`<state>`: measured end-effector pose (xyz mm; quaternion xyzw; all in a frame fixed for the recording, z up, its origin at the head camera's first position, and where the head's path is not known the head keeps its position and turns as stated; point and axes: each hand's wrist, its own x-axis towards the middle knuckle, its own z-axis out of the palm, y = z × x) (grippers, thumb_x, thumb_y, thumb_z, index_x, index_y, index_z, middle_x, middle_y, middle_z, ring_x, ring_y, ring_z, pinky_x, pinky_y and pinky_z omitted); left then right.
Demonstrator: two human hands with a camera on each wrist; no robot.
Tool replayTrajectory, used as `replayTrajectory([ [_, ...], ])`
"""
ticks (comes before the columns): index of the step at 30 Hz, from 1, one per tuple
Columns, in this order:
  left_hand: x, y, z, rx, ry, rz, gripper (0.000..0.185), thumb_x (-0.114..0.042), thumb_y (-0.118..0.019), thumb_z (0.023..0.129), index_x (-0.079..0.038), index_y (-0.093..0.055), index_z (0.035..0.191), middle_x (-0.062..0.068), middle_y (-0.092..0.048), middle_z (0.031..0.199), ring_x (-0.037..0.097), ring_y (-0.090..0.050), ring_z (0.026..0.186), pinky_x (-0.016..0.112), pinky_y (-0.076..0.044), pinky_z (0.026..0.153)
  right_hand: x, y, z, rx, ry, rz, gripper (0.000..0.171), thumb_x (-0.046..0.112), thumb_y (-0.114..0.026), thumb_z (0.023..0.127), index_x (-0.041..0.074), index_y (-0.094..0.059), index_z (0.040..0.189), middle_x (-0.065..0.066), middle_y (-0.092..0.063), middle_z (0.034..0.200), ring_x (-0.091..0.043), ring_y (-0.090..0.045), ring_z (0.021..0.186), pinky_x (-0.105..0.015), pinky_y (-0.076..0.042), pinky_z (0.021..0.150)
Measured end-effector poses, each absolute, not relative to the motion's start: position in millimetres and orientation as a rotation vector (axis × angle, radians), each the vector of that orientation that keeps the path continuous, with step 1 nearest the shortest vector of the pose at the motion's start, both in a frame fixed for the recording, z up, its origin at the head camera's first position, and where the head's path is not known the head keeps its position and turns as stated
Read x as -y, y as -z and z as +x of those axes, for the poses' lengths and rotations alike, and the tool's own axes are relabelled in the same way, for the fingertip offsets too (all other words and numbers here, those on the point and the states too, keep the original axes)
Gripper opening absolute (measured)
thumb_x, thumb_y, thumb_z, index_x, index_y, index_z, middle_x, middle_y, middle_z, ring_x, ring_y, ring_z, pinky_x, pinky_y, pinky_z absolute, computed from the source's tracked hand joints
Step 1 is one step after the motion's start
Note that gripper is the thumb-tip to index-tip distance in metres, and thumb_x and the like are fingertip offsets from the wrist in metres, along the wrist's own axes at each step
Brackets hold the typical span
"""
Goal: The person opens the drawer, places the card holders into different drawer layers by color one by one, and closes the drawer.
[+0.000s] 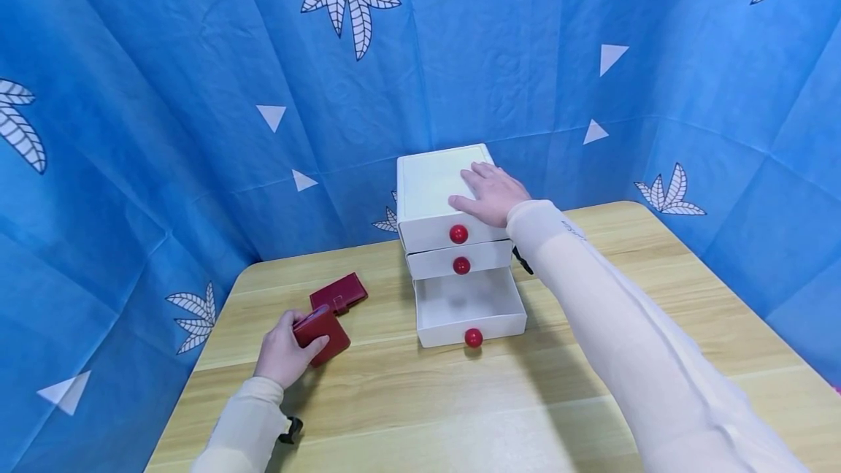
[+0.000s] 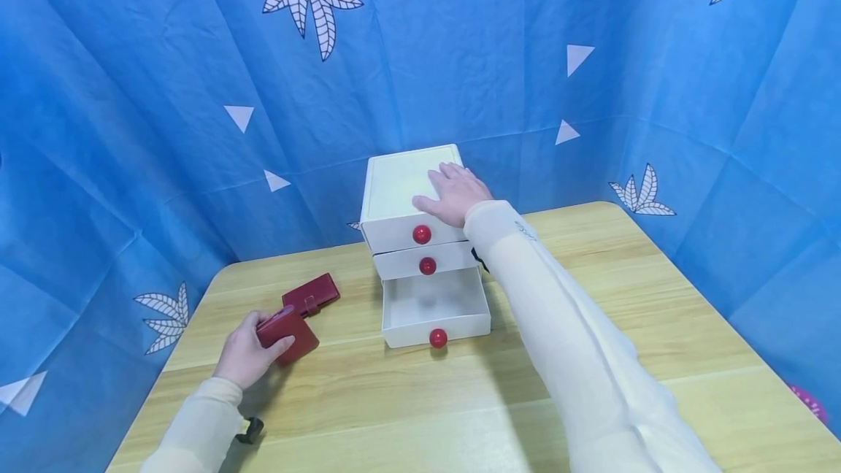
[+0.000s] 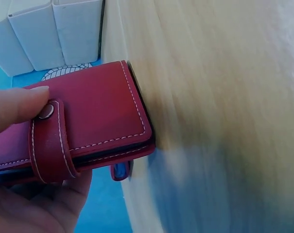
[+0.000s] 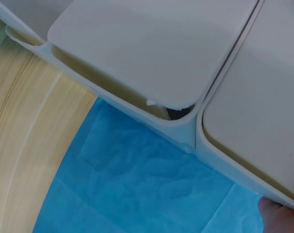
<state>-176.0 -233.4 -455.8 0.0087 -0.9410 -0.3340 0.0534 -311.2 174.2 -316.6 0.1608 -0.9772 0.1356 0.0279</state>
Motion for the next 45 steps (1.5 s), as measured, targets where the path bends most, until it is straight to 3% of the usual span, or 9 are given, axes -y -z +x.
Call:
replayTrajectory([
  [11,243.7,467.9,-178.1,2.776,1.259,0.087,0.059,-0.020,-0.069,0.090,0.001,-0.034,0.132,0.025,-0.052,0.126,0.036,-0.054,0.110,0.048,-0.047,0.093,-175.1,318.4,-312.6,3.006,-0.424,0.498,0.082,0.069,-0.032,0.091,0.015,-0.025,0.153,-0.010,-0.017,0.159,-0.029,-0.011,0.146,-0.047,-0.012,0.116],
  [21,246.3,473.8,-178.6,2.696,1.175,-0.175,0.076,-0.007,-0.065,0.092,-0.015,-0.021,0.153,0.026,-0.049,0.134,0.040,-0.055,0.113,0.053,-0.046,0.094,-175.4,318.3,-312.4,3.010,-0.417,0.496,0.083,0.070,-0.032,0.091,0.016,-0.025,0.153,-0.009,-0.017,0.159,-0.029,-0.011,0.146,-0.047,-0.013,0.116],
  [26,248.8,477.2,-177.7,2.684,1.113,-0.301,0.064,-0.004,-0.061,0.093,-0.014,-0.033,0.150,0.026,-0.042,0.137,0.041,-0.047,0.118,0.057,-0.042,0.095,-174.9,318.2,-312.6,3.010,-0.422,0.490,0.083,0.070,-0.032,0.091,0.016,-0.025,0.153,-0.009,-0.017,0.159,-0.029,-0.012,0.146,-0.048,-0.013,0.116],
  [32,248.3,479.7,-176.5,2.710,1.106,-0.314,0.034,-0.008,-0.060,0.094,-0.013,-0.063,0.128,0.023,-0.049,0.125,0.036,-0.050,0.112,0.048,-0.047,0.089,-175.7,317.7,-312.0,3.008,-0.419,0.499,0.083,0.070,-0.031,0.091,0.015,-0.025,0.153,-0.010,-0.017,0.159,-0.030,-0.012,0.146,-0.047,-0.012,0.117],
  [37,247.2,482.8,-177.0,2.718,1.115,-0.315,0.030,-0.005,-0.062,0.093,-0.014,-0.066,0.121,0.018,-0.052,0.123,0.031,-0.056,0.105,0.030,-0.051,0.077,-175.7,317.2,-311.4,3.010,-0.423,0.497,0.083,0.069,-0.032,0.091,0.015,-0.025,0.153,-0.010,-0.017,0.159,-0.029,-0.011,0.146,-0.046,-0.012,0.117],
  [45,243.4,479.1,-178.9,2.676,0.985,-0.292,0.032,0.002,-0.066,0.088,-0.016,-0.069,0.115,0.018,-0.054,0.121,0.032,-0.058,0.102,0.041,-0.052,0.079,-175.9,316.9,-311.0,3.010,-0.427,0.497,0.082,0.069,-0.032,0.091,0.015,-0.025,0.154,-0.010,-0.017,0.159,-0.029,-0.011,0.146,-0.046,-0.012,0.117],
])
